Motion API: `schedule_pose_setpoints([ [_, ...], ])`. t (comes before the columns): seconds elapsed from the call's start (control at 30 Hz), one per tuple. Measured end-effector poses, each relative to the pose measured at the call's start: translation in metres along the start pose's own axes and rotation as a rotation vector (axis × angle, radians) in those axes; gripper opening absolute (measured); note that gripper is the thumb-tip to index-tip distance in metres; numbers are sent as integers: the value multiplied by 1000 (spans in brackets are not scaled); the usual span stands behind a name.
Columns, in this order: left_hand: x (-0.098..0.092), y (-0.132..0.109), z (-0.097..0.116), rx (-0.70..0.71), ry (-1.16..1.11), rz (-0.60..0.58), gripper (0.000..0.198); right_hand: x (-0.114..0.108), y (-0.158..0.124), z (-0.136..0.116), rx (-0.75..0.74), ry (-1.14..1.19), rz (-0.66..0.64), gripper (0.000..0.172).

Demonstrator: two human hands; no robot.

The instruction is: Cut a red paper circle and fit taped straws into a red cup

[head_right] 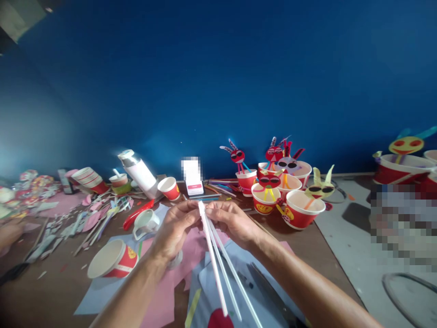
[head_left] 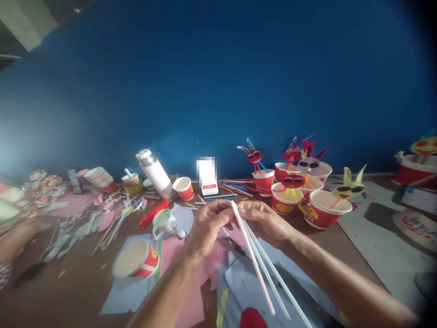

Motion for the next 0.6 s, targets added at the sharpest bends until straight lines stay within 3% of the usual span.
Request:
schedule_pose_setpoints([
  [0.17, 3, 1, 0, -3, -32, -38, 11, 0, 0, 2, -3, 10, -39, 23],
  [0.37, 6, -1, 2, -14, -65, -85, 29, 3, 0, 4, 10, 26, -97, 23],
  [0.6, 6, -3, 5, -14, -15, -84, 22, 2, 1, 7, 4, -80, -72, 27],
])
Point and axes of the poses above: each hand's wrist, its own y-axis towards the middle knuckle, its own x-axis out of the palm, z = x × y, the point moved 3 cm from there along y, towards the middle knuckle, and after that the axes turned 8 degrees about -z, right-handed, at the moved point
